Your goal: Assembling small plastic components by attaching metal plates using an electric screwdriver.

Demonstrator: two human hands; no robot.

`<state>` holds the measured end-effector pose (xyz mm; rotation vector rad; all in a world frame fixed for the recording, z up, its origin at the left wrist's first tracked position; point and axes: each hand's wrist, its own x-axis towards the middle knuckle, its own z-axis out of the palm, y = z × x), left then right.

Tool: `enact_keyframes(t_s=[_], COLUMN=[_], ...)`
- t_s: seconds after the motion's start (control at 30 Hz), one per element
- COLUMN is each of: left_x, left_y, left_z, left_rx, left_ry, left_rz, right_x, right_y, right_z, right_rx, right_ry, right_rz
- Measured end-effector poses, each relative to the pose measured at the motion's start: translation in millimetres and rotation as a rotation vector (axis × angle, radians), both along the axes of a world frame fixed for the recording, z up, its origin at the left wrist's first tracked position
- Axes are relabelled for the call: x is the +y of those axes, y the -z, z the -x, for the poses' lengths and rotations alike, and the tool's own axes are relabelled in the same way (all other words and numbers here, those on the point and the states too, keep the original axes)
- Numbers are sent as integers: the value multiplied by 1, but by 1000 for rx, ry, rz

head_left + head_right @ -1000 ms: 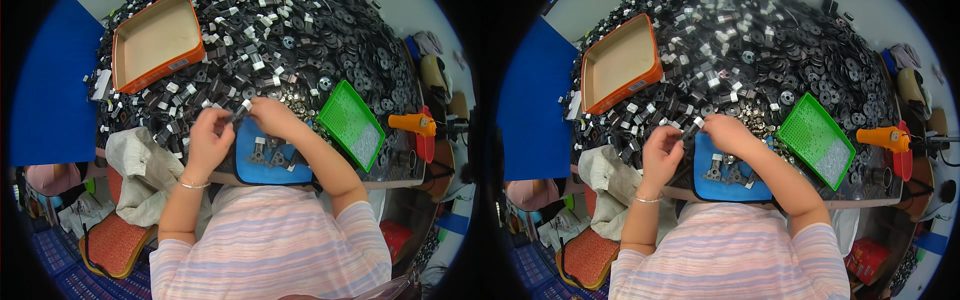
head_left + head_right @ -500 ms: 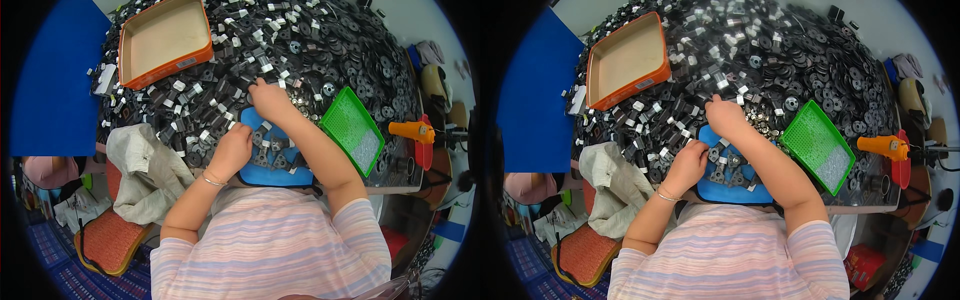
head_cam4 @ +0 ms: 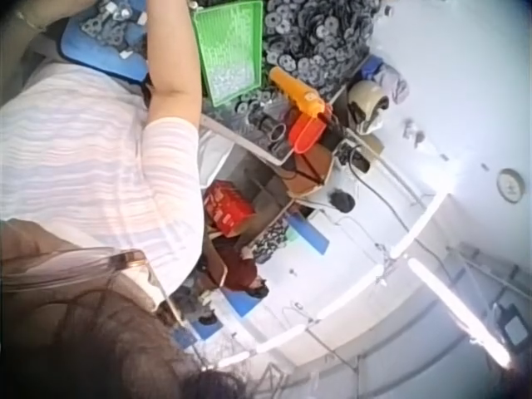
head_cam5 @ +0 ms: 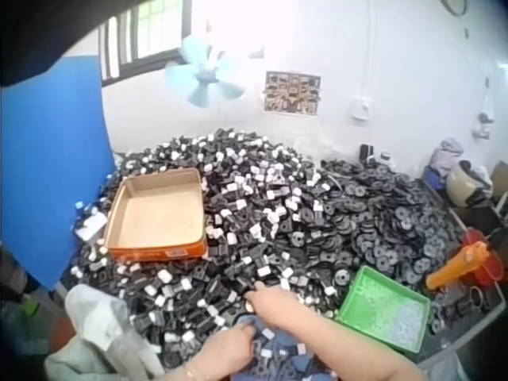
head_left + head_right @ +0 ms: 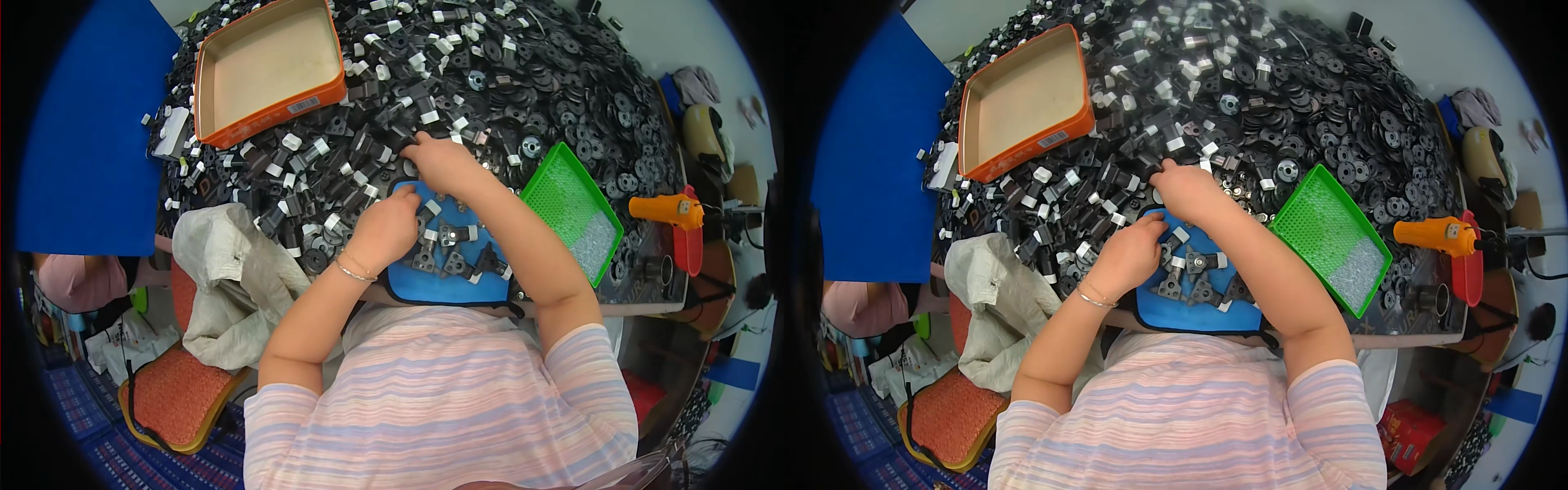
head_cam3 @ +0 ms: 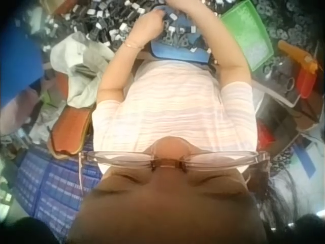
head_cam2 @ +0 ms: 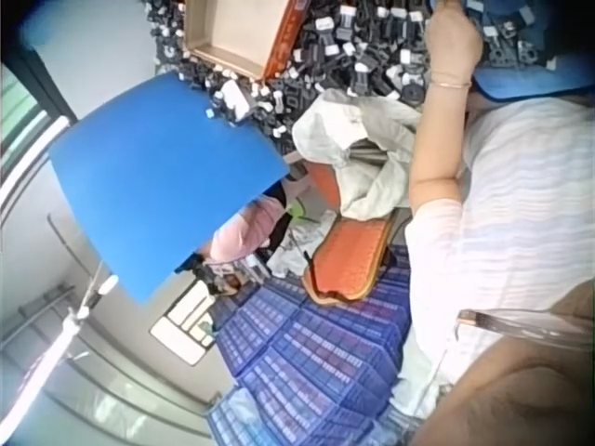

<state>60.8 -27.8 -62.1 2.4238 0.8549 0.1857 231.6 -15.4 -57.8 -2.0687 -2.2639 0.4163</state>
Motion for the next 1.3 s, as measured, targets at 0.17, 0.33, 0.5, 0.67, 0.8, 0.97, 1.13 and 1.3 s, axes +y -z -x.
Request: enact_keyframes(t_s=[0.17,0.33,0.5,0.67,0.8,0.97,1.13,1.3], left_x=[-4,-1,-7,-17,-12,3,14,14], left_y=[-8,0,-10,-13,-25,-24,-9,-10], left_z=[-1,3,12,30,39,43,46,49], left_rx=[75,50,38,-134,-133,4,7,-35], left_ry=[2,-63,-122,-142,-154,-11,24,39], left_rz=[-10,-50,-15,-33,-331,-517,-455,-530], right_x=[-2,-24,-48,-76,-91,-95,-96,-93], right_y=[-6,-17,-12,-11,-7,4,-8,-12], right_z=[2,-10,-21,-27,-28,-35,-28,-22], right_rx=[1,281,300,382,215,-58,-66,193], right_ry=[55,139,40,189,223,249,257,105], right_rz=[-32,-316,-394,-384,-447,-457,-418,-276])
